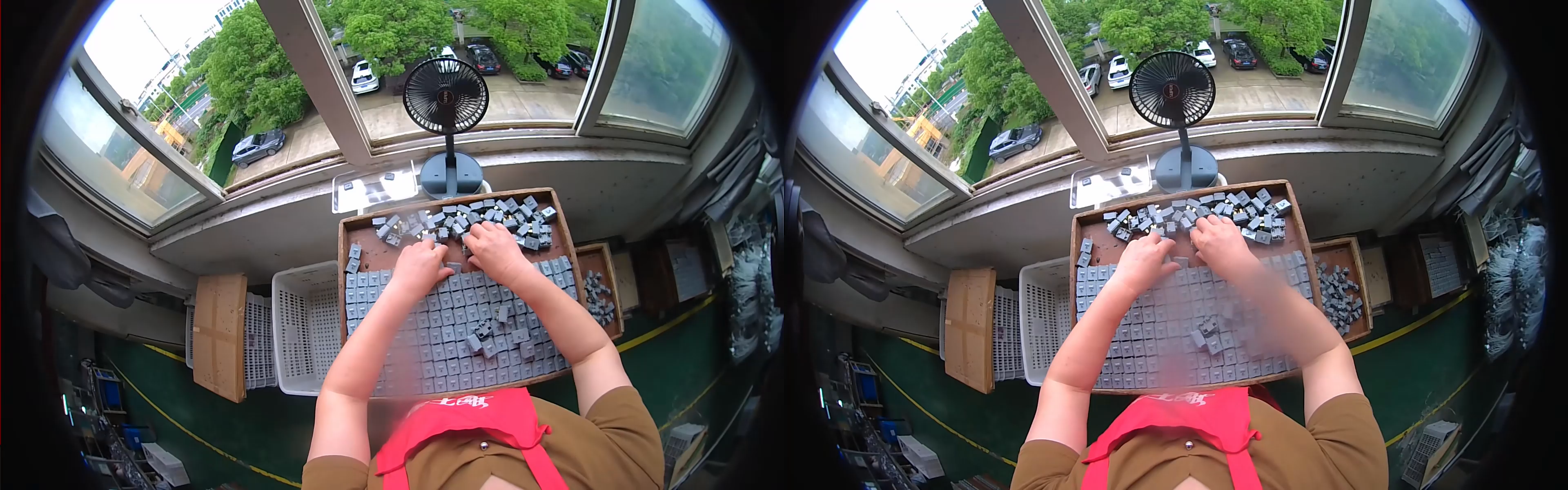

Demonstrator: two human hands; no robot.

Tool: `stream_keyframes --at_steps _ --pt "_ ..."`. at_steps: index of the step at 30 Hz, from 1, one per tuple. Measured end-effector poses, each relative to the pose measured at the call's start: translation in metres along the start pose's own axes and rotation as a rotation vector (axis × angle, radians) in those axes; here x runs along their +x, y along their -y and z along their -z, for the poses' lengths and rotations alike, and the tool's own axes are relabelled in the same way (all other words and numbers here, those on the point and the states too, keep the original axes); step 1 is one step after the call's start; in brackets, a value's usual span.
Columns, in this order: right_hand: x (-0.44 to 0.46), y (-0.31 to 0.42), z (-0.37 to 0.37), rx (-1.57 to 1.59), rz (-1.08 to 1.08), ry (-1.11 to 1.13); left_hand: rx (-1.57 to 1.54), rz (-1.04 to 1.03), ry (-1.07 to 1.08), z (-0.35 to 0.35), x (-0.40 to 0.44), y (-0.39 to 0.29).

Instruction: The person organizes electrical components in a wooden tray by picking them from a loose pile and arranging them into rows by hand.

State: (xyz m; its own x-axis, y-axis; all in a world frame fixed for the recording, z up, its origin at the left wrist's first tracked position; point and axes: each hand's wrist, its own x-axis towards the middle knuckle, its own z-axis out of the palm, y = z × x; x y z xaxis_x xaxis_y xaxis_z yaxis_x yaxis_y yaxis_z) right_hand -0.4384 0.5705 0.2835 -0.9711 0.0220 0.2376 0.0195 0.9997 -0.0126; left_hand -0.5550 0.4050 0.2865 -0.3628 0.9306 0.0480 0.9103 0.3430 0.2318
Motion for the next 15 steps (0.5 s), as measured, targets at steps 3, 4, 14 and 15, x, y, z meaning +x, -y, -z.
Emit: stream_keyframes --at_steps 3,4,14,15 --pt "0.0 -0.003 -0.006 0.006 -0.009 -0.016 -0.088 0.003 -0.003 -0.005 -0.007 0.002" --pt "0.001 -0.003 -0.006 0.022 -0.001 -0.028 -0.135 0.01 0.007 -0.005 -0.009 0.003" --pt "0.001 0.001 0.011 0.27 -0.232 0.357 -0.262 -0.055 -0.161 -0.021 -0.002 -0.004" --pt "-0.001 -0.001 0.012 0.278 -0.225 0.359 -0.246 -0.006 -0.138 -0.022 0.0 -0.007"
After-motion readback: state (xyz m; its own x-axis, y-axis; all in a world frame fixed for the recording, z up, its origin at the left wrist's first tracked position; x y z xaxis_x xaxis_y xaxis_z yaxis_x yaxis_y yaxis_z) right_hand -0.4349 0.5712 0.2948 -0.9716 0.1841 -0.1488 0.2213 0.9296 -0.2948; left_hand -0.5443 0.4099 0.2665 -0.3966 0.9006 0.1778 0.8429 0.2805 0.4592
